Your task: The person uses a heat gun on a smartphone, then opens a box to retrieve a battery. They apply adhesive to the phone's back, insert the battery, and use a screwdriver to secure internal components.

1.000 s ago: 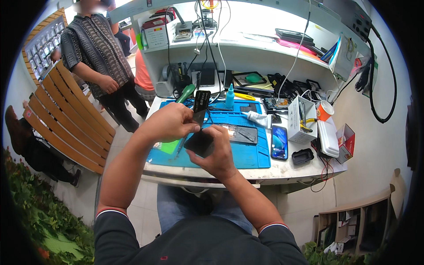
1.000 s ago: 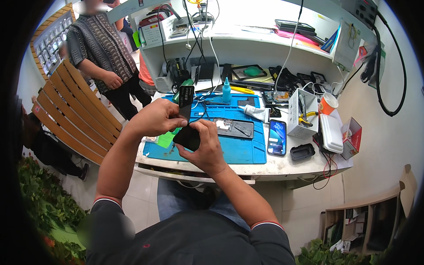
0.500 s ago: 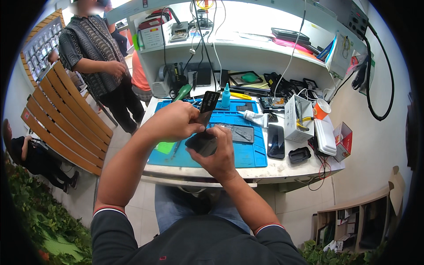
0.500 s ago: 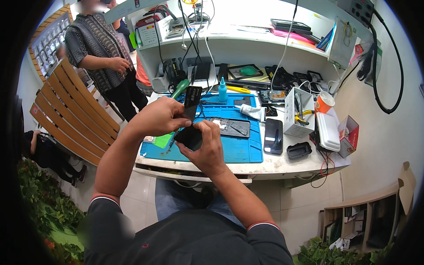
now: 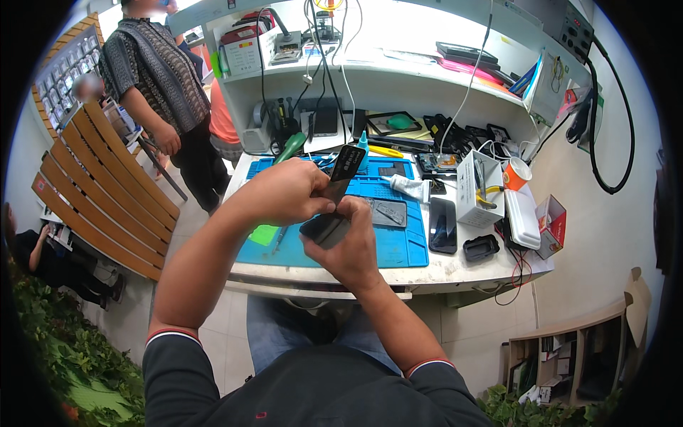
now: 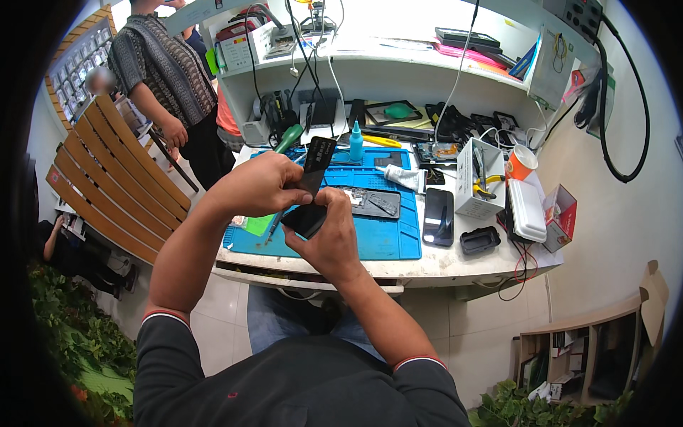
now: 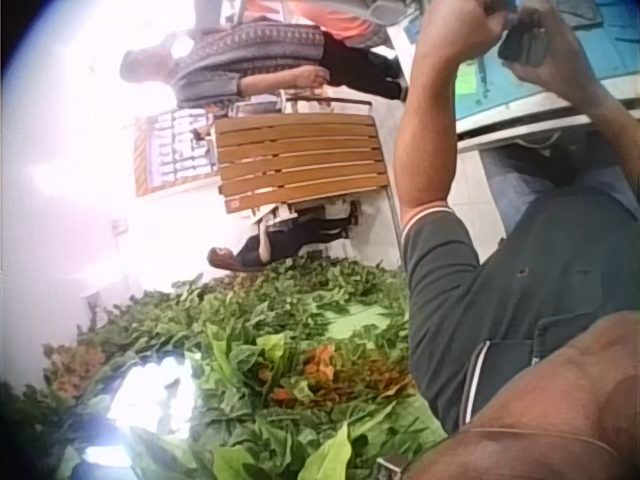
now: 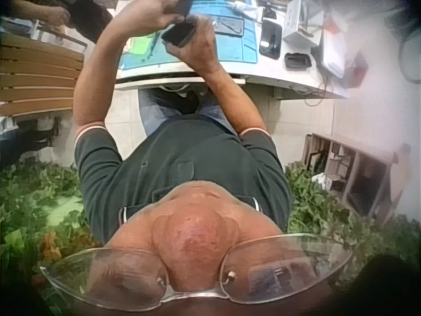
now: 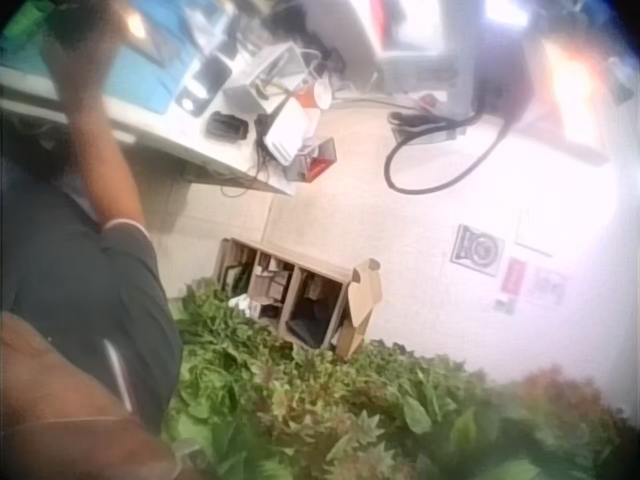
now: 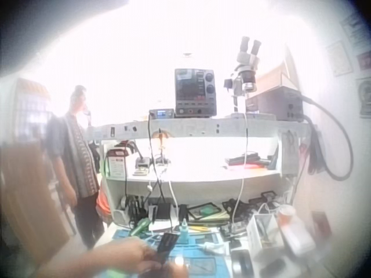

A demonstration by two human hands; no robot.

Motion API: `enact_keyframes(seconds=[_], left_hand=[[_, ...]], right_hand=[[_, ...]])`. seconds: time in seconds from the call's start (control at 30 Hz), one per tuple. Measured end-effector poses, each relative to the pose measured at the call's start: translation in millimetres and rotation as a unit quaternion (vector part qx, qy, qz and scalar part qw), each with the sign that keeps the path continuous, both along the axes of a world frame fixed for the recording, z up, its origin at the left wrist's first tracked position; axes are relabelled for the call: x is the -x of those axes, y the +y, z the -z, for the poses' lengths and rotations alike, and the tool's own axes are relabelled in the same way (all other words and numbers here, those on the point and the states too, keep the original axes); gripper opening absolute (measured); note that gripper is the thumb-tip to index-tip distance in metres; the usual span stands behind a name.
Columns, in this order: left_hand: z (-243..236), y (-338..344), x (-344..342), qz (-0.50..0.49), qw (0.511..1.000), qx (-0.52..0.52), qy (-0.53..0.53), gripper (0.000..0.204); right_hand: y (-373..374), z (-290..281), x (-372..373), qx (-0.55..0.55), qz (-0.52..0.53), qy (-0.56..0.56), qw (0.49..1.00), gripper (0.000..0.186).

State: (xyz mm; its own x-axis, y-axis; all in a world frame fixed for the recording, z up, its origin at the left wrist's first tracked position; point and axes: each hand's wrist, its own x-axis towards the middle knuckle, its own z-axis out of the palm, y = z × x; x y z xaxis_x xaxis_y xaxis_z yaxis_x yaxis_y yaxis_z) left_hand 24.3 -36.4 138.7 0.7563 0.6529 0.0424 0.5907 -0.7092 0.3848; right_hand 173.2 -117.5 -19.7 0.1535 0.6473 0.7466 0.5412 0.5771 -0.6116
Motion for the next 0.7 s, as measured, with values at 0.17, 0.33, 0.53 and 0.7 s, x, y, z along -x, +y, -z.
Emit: enact_keyframes(seconds=[0.17,0.33,0.53,0.7], left_hand=[[11.6,-5.4,3.1,-0.003,0.999,0.008,-0.052,0.029],[12.2,-13.9,8.7,-0.075,0.991,0.010,-0.114,0.030],[100.7,34.0,55.5,-0.061,0.984,0.032,0.167,0.026],[115.9,37.1,57.3,-0.099,0.969,0.031,0.222,0.032]], right_hand=[[-0.3,3.4,2.1,0.064,-0.040,0.045,0.996,0.084],[-4.0,4.6,0.2,0.070,-0.047,0.053,0.995,0.084],[-2.6,6.2,2.5,0.036,-0.077,0.041,0.996,0.083],[-2.0,7.5,-0.8,0.040,-0.088,0.044,0.994,0.083]])
